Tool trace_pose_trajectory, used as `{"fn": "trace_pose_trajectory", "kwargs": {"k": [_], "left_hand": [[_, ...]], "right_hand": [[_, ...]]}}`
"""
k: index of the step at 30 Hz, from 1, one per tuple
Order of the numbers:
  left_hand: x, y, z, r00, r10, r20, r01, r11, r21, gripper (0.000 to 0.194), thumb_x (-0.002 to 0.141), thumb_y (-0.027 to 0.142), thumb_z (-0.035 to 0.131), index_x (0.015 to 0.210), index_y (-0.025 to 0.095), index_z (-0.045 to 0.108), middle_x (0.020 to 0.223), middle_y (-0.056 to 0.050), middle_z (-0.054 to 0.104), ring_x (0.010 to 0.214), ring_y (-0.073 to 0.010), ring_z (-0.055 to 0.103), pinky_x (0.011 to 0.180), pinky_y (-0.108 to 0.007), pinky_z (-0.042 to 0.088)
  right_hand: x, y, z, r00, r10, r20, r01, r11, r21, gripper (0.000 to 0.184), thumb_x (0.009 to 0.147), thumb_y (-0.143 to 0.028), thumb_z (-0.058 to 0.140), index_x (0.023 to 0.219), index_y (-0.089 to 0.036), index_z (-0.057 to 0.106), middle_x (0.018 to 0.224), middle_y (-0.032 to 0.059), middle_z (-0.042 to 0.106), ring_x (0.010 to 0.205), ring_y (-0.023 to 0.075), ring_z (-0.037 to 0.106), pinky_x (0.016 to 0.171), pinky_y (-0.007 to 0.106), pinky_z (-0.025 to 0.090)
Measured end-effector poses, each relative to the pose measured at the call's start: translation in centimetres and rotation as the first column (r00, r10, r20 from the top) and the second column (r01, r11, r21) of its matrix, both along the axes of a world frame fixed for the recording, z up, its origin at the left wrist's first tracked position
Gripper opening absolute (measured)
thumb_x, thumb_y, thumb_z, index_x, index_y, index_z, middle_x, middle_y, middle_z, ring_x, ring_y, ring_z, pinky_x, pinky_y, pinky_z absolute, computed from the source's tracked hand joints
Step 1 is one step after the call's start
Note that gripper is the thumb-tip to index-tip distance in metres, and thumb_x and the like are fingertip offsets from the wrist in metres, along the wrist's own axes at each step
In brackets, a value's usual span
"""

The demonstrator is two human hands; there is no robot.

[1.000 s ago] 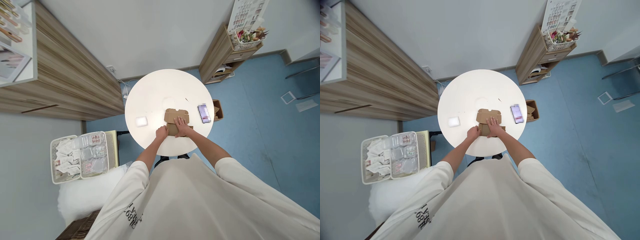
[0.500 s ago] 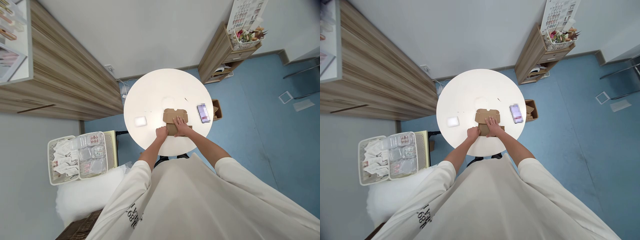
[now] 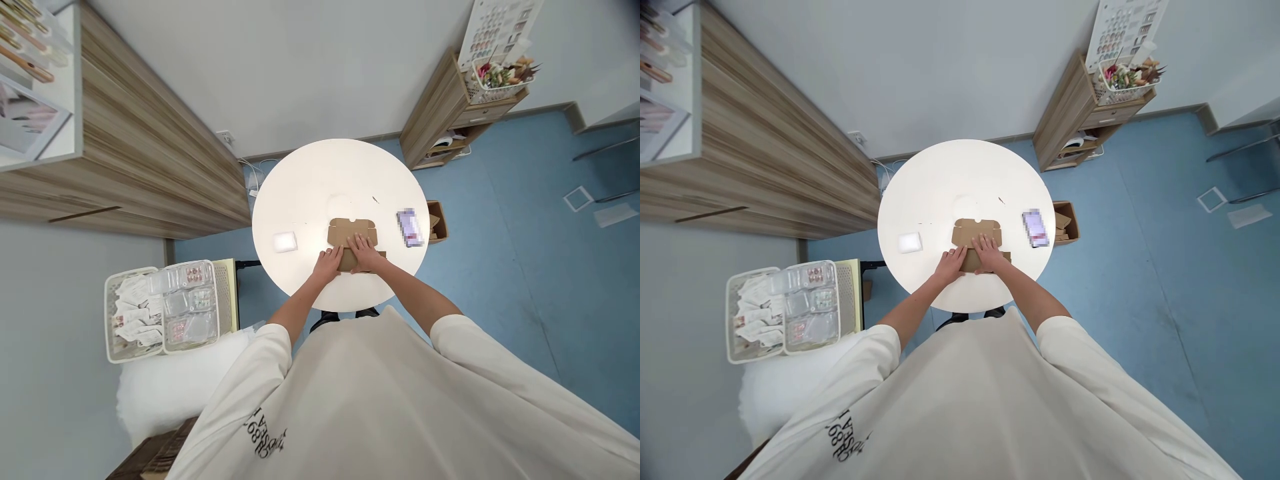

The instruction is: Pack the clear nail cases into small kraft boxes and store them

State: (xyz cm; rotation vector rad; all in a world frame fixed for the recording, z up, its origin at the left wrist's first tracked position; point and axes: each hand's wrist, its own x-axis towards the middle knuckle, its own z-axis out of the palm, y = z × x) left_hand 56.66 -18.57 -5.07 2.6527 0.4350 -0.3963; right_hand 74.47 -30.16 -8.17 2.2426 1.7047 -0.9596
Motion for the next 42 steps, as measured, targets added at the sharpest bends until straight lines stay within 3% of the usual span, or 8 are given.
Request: {"fn": "trace_pose_trajectory", "kwargs": {"k": [6, 10, 13, 17, 22, 27, 33, 42], "left_hand": [[0.3, -0.2, -0.5, 0.999, 0.036, -0.011, -0.036, 0.999, 0.019, 0.097, 0.074, 0.030, 0.084, 0.155, 0.020, 0.030, 0.145, -0.020, 0.046, 0.129, -0.0390, 0.045, 0.106, -0.047, 0.034], [-0.5, 0.2, -0.3, 0.996, 0.078, -0.048, -0.073, 0.993, 0.091, 0.096, 0.077, 0.040, 0.083, 0.155, 0.020, 0.030, 0.142, -0.021, 0.046, 0.128, -0.0385, 0.047, 0.103, -0.046, 0.037], [-1.1, 0.9, -0.3, 0.995, 0.070, -0.067, -0.061, 0.990, 0.130, 0.097, 0.076, 0.040, 0.084, 0.155, 0.021, 0.031, 0.140, -0.021, 0.047, 0.127, -0.0383, 0.047, 0.103, -0.046, 0.038], [-1.4, 1.3, -0.3, 0.997, 0.061, -0.056, -0.054, 0.992, 0.116, 0.098, 0.075, 0.034, 0.084, 0.155, 0.019, 0.030, 0.140, -0.021, 0.047, 0.127, -0.0387, 0.047, 0.103, -0.046, 0.038], [-1.1, 0.9, -0.3, 0.993, 0.086, -0.083, -0.077, 0.991, 0.109, 0.099, 0.075, 0.039, 0.083, 0.155, 0.021, 0.029, 0.140, -0.021, 0.047, 0.127, -0.0392, 0.048, 0.102, -0.047, 0.039], [-0.9, 0.6, -0.5, 0.990, 0.092, -0.110, -0.076, 0.986, 0.148, 0.098, 0.075, 0.035, 0.083, 0.155, 0.020, 0.029, 0.140, -0.021, 0.048, 0.125, -0.0385, 0.049, 0.100, -0.047, 0.039], [-1.3, 0.4, -0.6, 0.994, 0.067, -0.088, -0.052, 0.985, 0.167, 0.096, 0.072, 0.027, 0.086, 0.152, 0.016, 0.034, 0.139, -0.022, 0.049, 0.124, -0.0379, 0.049, 0.100, -0.044, 0.039], [-1.2, 0.4, -0.8, 0.994, 0.081, -0.068, -0.072, 0.990, 0.123, 0.095, 0.072, 0.030, 0.087, 0.152, 0.017, 0.036, 0.139, -0.021, 0.047, 0.127, -0.0385, 0.047, 0.101, -0.045, 0.039]], "right_hand": [[-1.2, -1.1, 1.6, 0.998, -0.032, 0.054, 0.027, 0.996, 0.088, 0.128, 0.073, -0.068, 0.068, 0.163, -0.013, -0.004, 0.169, 0.0148, -0.009, 0.155, 0.0363, -0.012, 0.123, 0.054, -0.006], [-2.7, -4.3, 3.6, 0.975, -0.187, 0.116, 0.161, 0.966, 0.200, 0.106, 0.087, -0.061, 0.053, 0.163, -0.020, -0.008, 0.170, 0.0102, -0.009, 0.156, 0.0355, -0.008, 0.122, 0.056, -0.001], [-3.2, -7.2, 4.3, 0.918, -0.363, 0.159, 0.324, 0.919, 0.227, 0.090, 0.096, -0.046, 0.042, 0.163, -0.021, -0.012, 0.170, 0.0119, -0.004, 0.155, 0.0365, 0.003, 0.120, 0.058, 0.011], [-2.7, -9.2, 4.0, 0.865, -0.494, 0.086, 0.481, 0.866, 0.136, 0.084, 0.095, -0.032, 0.040, 0.163, -0.020, -0.008, 0.167, 0.0169, 0.015, 0.145, 0.0354, 0.032, 0.112, 0.050, 0.034], [-2.1, -7.6, 3.2, 0.837, -0.545, -0.051, 0.548, 0.834, 0.071, 0.086, 0.093, -0.027, 0.043, 0.164, -0.022, -0.004, 0.159, 0.0160, 0.030, 0.129, 0.0317, 0.051, 0.098, 0.042, 0.049], [-2.5, -5.6, 2.8, 0.797, -0.593, -0.114, 0.604, 0.786, 0.133, 0.077, 0.092, -0.025, 0.046, 0.162, -0.024, 0.014, 0.151, 0.0159, 0.038, 0.125, 0.0314, 0.055, 0.092, 0.041, 0.053], [-3.4, -5.1, 3.1, 0.825, -0.561, -0.059, 0.563, 0.812, 0.153, 0.058, 0.093, -0.019, 0.043, 0.151, -0.023, 0.037, 0.141, 0.0144, 0.049, 0.121, 0.0291, 0.055, 0.088, 0.037, 0.053], [-4.9, -4.0, 4.2, 0.852, -0.518, -0.076, 0.522, 0.827, 0.212, 0.076, 0.095, -0.019, 0.037, 0.163, -0.021, 0.005, 0.135, 0.0146, 0.057, 0.113, 0.0292, 0.058, 0.090, 0.039, 0.048]]}}
